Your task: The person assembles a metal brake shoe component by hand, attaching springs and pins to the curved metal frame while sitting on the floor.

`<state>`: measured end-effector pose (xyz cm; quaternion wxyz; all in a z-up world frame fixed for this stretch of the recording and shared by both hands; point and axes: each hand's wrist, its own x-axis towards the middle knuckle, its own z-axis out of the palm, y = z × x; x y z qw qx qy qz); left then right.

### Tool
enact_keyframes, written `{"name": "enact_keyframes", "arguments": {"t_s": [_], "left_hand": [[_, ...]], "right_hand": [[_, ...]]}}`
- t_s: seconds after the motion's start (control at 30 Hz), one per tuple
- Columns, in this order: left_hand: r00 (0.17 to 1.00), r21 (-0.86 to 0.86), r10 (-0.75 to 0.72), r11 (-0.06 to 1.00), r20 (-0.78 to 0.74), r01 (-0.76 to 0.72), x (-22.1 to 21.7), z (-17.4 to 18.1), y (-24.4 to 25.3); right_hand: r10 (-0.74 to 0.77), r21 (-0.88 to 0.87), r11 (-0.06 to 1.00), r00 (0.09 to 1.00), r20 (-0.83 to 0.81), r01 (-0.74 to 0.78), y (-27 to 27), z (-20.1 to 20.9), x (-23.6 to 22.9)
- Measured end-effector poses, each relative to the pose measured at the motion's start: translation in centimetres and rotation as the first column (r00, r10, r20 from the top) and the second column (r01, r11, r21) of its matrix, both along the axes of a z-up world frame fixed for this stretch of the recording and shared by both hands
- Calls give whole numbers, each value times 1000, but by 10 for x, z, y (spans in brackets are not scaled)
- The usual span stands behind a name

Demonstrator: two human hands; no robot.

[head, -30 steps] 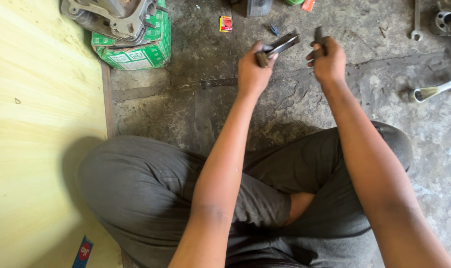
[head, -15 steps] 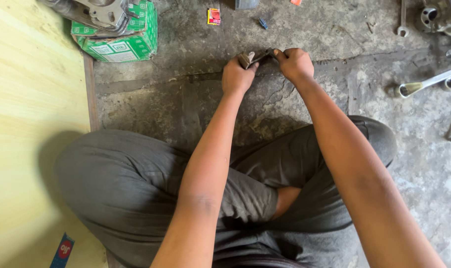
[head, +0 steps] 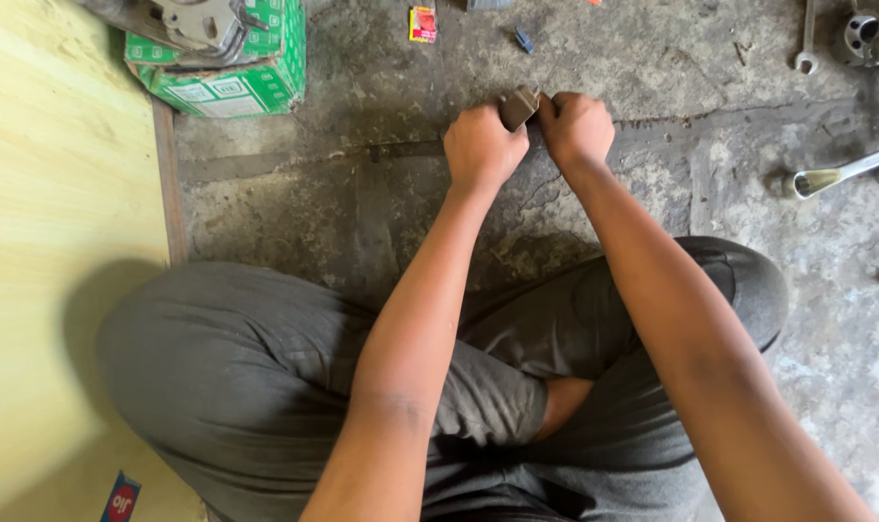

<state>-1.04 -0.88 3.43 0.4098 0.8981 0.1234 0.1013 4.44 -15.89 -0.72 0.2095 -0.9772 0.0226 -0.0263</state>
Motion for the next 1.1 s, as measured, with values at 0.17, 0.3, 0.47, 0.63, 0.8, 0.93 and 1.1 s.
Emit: {"name": "enact_keyframes", "arguments": {"t_s": [0.17,0.3,0.47,0.63,0.8,0.93,1.1], "left_hand": [[999,14,-25,1000,-29,25,2,2,-1],[999,7,-35,999,-40,36,0,-2,3],[1000,-1,-22,1000,5,22,-6,-4,-3],[999,0,19,1000,43,-20,-7,-11,-1],[999,21,-12,1000,47,11,-9,-9,-4],[1000,6,21,1000,15,-21,-8,-6,-2],[997,3,-22,1000,-68,22,2,-4,3]], "right_hand": [[9,-3,1000,999,-48,-9,-2,-1,2],[31,-38,999,997,-68,-34,6,-3,5],[81,-128,989,996,41,-76,5,2,-7],[44,-89,995,998,36,-41,7,-5,-8],[-77,-5,997,985,-152,77,-4,-22,7],[-164,166,959,926,-339,230,-4,-42,17],[-206,255,914,903,-376,315,-13,-56,30]]}}
